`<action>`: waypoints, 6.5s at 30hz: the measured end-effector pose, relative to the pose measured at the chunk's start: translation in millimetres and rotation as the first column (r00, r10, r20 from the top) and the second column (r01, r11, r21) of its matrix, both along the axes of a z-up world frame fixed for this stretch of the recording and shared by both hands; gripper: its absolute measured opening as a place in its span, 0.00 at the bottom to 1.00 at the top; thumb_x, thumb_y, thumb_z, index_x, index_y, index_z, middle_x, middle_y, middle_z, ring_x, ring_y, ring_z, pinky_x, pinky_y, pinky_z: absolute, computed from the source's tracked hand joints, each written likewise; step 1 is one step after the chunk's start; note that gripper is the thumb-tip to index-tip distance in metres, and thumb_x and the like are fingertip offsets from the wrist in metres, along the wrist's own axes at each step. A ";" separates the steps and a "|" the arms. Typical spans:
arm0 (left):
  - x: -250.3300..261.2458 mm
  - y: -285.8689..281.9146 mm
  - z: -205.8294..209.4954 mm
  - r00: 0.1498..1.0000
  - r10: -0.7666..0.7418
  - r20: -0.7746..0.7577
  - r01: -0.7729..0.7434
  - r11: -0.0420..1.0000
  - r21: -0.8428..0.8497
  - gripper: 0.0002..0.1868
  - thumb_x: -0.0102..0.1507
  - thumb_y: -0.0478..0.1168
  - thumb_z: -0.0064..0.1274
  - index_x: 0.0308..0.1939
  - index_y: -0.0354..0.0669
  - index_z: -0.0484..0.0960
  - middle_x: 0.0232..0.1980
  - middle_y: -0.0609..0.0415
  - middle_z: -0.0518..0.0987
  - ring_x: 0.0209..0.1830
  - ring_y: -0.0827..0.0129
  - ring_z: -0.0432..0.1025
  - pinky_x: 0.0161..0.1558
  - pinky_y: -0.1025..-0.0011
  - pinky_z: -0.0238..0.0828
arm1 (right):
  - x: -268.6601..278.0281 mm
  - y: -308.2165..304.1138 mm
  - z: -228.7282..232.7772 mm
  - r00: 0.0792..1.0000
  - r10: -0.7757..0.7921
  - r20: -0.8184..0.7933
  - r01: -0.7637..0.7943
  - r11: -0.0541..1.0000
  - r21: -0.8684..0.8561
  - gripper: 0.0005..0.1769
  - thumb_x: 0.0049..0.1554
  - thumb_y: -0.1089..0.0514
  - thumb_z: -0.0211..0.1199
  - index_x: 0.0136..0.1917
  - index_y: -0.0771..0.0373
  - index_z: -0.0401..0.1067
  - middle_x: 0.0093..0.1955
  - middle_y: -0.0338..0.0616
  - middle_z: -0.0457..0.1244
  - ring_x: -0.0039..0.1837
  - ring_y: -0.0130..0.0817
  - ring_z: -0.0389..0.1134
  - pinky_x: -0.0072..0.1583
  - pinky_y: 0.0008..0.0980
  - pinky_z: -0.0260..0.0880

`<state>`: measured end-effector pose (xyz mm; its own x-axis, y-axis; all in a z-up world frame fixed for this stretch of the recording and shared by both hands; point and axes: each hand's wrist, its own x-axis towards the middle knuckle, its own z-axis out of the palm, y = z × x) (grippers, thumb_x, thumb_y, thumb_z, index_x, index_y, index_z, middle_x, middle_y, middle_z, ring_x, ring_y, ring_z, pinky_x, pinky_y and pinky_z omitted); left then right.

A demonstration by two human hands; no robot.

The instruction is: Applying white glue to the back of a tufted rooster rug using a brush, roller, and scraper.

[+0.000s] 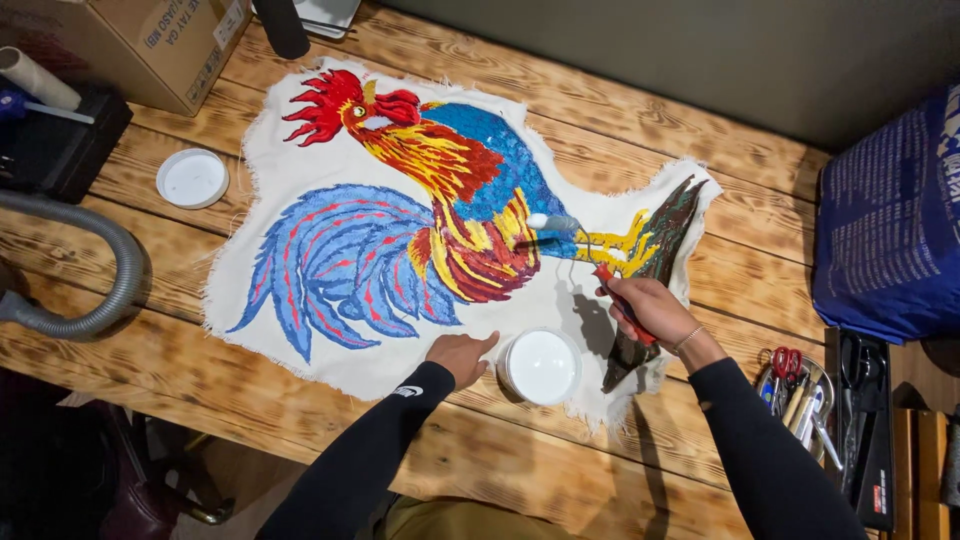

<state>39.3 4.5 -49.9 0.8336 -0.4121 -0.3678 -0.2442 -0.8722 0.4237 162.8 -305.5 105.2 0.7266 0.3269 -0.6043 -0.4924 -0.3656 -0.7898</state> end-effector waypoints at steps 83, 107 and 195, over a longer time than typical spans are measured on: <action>238.0 201.1 15.6 0.803 0.592 0.072 -0.591 0.775 0.222 0.34 0.68 0.50 0.33 0.79 0.52 0.55 0.83 0.63 0.53 0.80 0.69 0.52 0.77 0.36 0.23 | 159.0 173.9 -102.3 0.830 0.434 0.351 -0.295 0.875 -0.383 0.23 0.62 0.48 0.54 0.57 0.69 0.76 0.32 0.47 0.66 0.34 0.34 0.66 0.41 0.39 0.68; 241.4 233.0 -25.9 0.695 0.678 0.241 -0.719 0.655 0.232 0.31 0.69 0.54 0.36 0.77 0.60 0.59 0.81 0.62 0.56 0.78 0.61 0.53 0.74 0.36 0.35 | 210.3 206.8 -71.9 0.671 0.635 0.383 -0.438 0.756 -0.486 0.25 0.61 0.43 0.55 0.55 0.65 0.78 0.33 0.50 0.69 0.34 0.34 0.66 0.42 0.37 0.68; 239.9 236.4 8.5 0.662 0.747 0.064 -0.746 0.647 0.161 0.34 0.66 0.53 0.25 0.77 0.59 0.62 0.82 0.60 0.56 0.80 0.60 0.51 0.76 0.36 0.24 | 228.3 224.1 -61.9 0.547 0.758 0.355 -0.402 0.611 -0.682 0.29 0.62 0.39 0.54 0.67 0.59 0.72 0.53 0.58 0.71 0.54 0.54 0.72 0.57 0.44 0.71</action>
<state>279.2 240.9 -41.4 0.8299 0.4131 -0.3750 0.5221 -0.8120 0.2609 391.1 -81.4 43.2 0.7097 0.6108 -0.3510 0.4571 -0.7784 -0.4303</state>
